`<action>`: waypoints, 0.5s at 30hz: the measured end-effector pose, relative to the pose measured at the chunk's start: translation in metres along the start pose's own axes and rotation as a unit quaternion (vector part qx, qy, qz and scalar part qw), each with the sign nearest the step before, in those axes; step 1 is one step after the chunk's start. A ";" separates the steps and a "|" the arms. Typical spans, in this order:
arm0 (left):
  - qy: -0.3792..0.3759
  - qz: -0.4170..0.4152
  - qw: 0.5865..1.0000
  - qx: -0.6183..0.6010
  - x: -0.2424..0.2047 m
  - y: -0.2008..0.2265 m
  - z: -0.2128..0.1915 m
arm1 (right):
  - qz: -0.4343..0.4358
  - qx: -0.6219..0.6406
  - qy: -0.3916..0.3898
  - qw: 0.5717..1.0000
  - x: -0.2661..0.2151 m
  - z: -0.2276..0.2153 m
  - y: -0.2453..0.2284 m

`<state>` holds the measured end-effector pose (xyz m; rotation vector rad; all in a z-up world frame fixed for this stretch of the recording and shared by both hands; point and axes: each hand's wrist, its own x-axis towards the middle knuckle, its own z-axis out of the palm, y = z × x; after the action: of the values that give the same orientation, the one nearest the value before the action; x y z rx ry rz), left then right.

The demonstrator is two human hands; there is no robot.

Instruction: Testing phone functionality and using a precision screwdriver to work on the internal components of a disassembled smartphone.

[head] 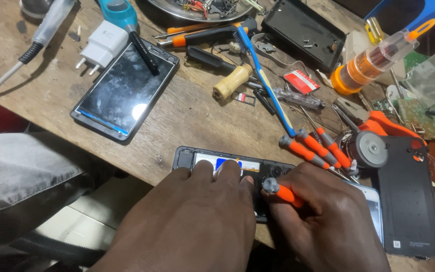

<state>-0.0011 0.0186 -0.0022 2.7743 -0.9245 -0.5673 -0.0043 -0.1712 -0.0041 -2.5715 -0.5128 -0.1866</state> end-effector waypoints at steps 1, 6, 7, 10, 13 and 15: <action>0.018 0.002 1.000 0.006 0.000 0.000 0.001 | -0.002 0.004 -0.002 1.000 0.000 0.000 0.000; 0.025 0.000 1.000 0.006 -0.002 0.000 0.002 | 0.006 0.005 -0.015 1.000 -0.001 -0.003 0.005; 0.053 0.007 0.998 0.016 -0.002 0.000 0.005 | 0.012 0.017 -0.020 1.000 -0.002 -0.003 0.006; 0.066 0.009 0.997 0.031 -0.003 0.001 0.007 | 0.020 0.019 -0.031 0.999 -0.005 -0.004 0.010; -0.068 0.006 0.998 0.002 -0.001 0.002 -0.013 | 0.036 0.011 -0.048 0.998 -0.006 -0.009 0.013; -0.047 0.010 0.999 0.008 -0.002 0.002 -0.009 | 0.041 0.015 -0.042 0.998 -0.006 -0.011 0.015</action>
<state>0.0004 0.0184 0.0074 2.7699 -0.9776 -0.6944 -0.0046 -0.1909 -0.0031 -2.5730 -0.4370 -0.0414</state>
